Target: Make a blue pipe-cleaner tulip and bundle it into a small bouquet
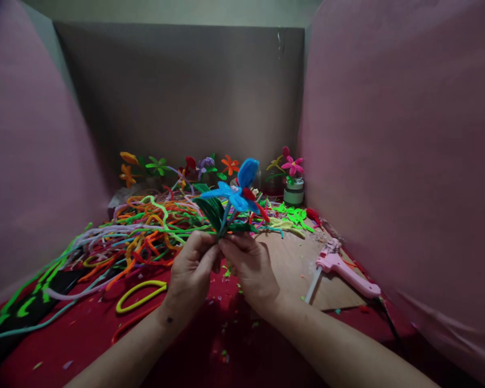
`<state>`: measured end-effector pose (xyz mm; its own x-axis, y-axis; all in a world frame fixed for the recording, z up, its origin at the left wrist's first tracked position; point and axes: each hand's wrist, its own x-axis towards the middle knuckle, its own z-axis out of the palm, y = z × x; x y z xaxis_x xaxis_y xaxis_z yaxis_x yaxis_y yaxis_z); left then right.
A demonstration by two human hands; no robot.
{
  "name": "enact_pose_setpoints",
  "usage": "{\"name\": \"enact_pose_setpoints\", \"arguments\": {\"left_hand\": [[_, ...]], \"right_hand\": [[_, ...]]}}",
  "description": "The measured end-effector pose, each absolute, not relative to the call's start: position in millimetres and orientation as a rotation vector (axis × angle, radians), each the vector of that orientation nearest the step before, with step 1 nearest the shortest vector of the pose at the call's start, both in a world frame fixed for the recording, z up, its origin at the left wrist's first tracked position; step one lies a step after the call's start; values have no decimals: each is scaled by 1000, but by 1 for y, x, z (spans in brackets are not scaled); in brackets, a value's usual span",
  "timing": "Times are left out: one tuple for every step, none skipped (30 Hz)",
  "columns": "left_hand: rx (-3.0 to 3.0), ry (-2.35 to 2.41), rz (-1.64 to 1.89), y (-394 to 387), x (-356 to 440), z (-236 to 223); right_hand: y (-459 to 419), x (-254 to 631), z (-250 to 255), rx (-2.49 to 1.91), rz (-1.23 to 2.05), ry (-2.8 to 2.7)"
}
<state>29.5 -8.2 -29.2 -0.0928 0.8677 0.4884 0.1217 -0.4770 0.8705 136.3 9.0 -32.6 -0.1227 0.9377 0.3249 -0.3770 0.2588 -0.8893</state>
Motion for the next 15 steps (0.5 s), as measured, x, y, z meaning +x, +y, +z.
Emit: {"name": "enact_pose_setpoints", "arguments": {"left_hand": [[1498,1042,1638,-8,32,-28],[1405,992,1644,-8,34,-27],[1318,944,1644,-8,35,-26],[1239,900,1642,-8,36,-26],[1167,860,1636,-8,37,-25],[1109,830,1630,-7,38,-25],[1068,812,1621,-7,38,-25],[1041,800,1610,-7,38,-24],[1031,790,1597,-7,38,-24],[1037,776,1582,-7,38,-24],[1051,763,1573,-6,38,-25],[1065,757,1576,-6,39,-25],[1077,763,1582,-5,39,-25],[1080,783,1593,-5,40,-25],[1073,811,1608,-5,40,-25]], "right_hand": [[8,136,-31,-632,1253,-1201],[7,136,-30,-639,1248,-1221],[7,135,-29,-650,1246,-1240],[7,135,-29,-654,1255,-1251],[9,134,-29,-648,1269,-1251],[11,134,-30,-633,1284,-1241],[13,133,-32,-607,1305,-1216],[16,133,-34,-579,1331,-1187],[18,133,-37,-555,1362,-1160],[20,133,-38,-547,1384,-1143],[21,134,-40,-562,1386,-1146],[21,136,-40,-590,1372,-1163],[21,137,-40,-627,1338,-1189],[20,139,-39,-667,1289,-1225],[19,140,-38,-695,1240,-1267]]}}
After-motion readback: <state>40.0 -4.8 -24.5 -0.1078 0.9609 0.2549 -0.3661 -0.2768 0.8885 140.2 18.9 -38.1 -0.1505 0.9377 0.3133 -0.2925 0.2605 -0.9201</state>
